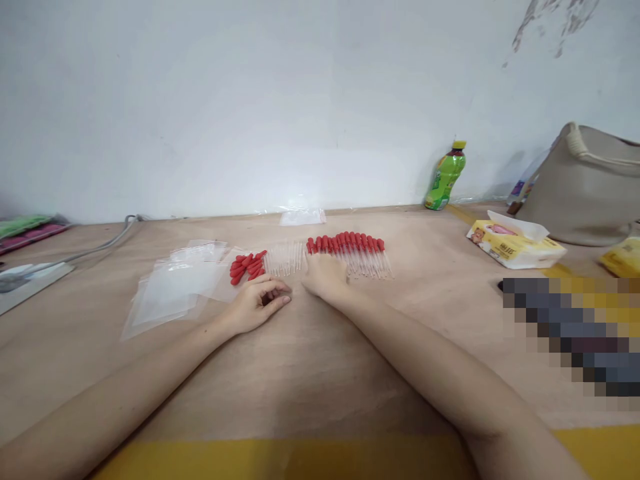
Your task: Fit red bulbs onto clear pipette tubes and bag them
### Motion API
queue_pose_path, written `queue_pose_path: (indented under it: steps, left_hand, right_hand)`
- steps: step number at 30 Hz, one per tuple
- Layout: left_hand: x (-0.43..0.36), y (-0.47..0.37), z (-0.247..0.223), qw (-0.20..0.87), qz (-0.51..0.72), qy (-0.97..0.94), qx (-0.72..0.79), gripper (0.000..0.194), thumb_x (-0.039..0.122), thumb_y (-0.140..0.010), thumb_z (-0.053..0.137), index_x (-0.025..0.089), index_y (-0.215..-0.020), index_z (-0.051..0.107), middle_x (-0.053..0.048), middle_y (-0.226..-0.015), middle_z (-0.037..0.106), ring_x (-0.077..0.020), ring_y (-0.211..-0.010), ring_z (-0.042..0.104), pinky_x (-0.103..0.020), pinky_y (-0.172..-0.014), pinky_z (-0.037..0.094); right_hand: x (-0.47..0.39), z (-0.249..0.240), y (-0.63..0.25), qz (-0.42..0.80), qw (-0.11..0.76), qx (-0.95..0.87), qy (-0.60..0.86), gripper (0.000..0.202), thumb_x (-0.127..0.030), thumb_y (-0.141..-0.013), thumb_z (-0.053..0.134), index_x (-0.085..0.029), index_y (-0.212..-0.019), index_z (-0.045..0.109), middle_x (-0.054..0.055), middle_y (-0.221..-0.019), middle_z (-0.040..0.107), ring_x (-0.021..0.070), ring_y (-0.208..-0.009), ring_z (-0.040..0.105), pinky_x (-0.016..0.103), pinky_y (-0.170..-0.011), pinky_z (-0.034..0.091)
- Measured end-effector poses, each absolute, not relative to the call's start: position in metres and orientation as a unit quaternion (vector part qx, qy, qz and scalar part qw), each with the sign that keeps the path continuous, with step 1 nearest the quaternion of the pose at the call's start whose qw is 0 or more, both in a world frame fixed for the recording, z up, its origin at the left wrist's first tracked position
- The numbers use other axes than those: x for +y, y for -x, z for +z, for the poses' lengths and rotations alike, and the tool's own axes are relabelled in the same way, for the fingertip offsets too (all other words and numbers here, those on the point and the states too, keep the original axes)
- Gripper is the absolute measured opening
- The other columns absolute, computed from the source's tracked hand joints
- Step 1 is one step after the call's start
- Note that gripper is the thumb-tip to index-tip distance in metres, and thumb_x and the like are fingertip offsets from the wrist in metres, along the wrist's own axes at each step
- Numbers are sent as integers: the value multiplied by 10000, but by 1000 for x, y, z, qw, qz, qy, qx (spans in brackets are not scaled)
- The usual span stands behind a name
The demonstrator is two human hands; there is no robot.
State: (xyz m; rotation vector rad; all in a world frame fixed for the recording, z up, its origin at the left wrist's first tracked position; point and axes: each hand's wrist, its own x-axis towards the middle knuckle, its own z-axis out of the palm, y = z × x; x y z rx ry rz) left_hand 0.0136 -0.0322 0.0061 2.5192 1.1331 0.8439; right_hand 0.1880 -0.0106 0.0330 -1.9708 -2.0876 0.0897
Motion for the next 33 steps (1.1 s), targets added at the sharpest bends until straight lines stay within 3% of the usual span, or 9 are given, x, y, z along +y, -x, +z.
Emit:
queue_pose_path:
  steps: [5, 10, 14, 24, 28, 30, 33]
  left_hand:
    - [-21, -10, 7, -37, 368, -797, 478, 155, 299, -792, 540, 189, -796, 650, -42, -786, 595, -197, -809, 510, -359, -793, 382]
    - [-1, 10, 19, -160, 354, -693, 607, 214, 387, -759, 544, 196, -808, 626, -76, -841, 568, -269, -894, 469, -392, -773, 324]
    - [10, 29, 23, -213, 320, -672, 633, 279, 443, -759, 523, 198, -853, 620, -102, -929, 547, -297, -950, 437, -410, -787, 284]
    - [17, 36, 15, -209, 289, -691, 629, 253, 421, -751, 541, 199, -732, 663, -92, -854, 547, -284, -909, 446, -412, -768, 296]
    - [13, 32, 18, -211, 348, -681, 609, 236, 399, -752, 558, 184, -741, 654, -87, -856, 540, -277, -922, 457, -424, -799, 317]
    - [6, 25, 18, -178, 396, -705, 561, 212, 375, -747, 576, 174, -738, 642, -71, -840, 536, -244, -889, 480, -406, -811, 347]
    - [-10, 7, 18, -33, 418, -784, 458, 158, 314, -754, 580, 160, -746, 614, -39, -782, 533, -163, -757, 513, -311, -721, 424]
  right_hand:
    - [-54, 33, -212, 17, 118, -757, 643, 174, -303, -747, 489, -187, -675, 597, 68, -716, 639, 215, -682, 592, 290, -562, 367]
    - [-56, 24, -221, 39, 176, -732, 657, 265, -458, -765, 498, -203, -771, 570, 35, -739, 636, 193, -692, 580, 271, -550, 325]
    - [-47, 17, -217, 58, 189, -722, 663, 261, -463, -766, 508, -208, -788, 561, 21, -735, 631, 186, -707, 575, 265, -553, 308]
    - [-62, 2, -220, 13, 202, -758, 620, 232, -386, -846, 419, -203, -771, 539, 14, -758, 627, 153, -642, 543, 272, -498, 229]
    - [-63, 0, -223, 13, 245, -762, 600, 212, -341, -856, 420, -192, -756, 533, 16, -737, 607, 144, -627, 516, 268, -523, 260]
    - [-62, 1, -224, 14, 281, -762, 583, 196, -313, -850, 437, -184, -729, 522, 16, -703, 588, 143, -625, 505, 266, -552, 287]
    - [-60, -1, -225, 30, 346, -762, 546, 177, -274, -851, 435, -180, -713, 495, 11, -671, 573, 140, -617, 501, 267, -587, 321]
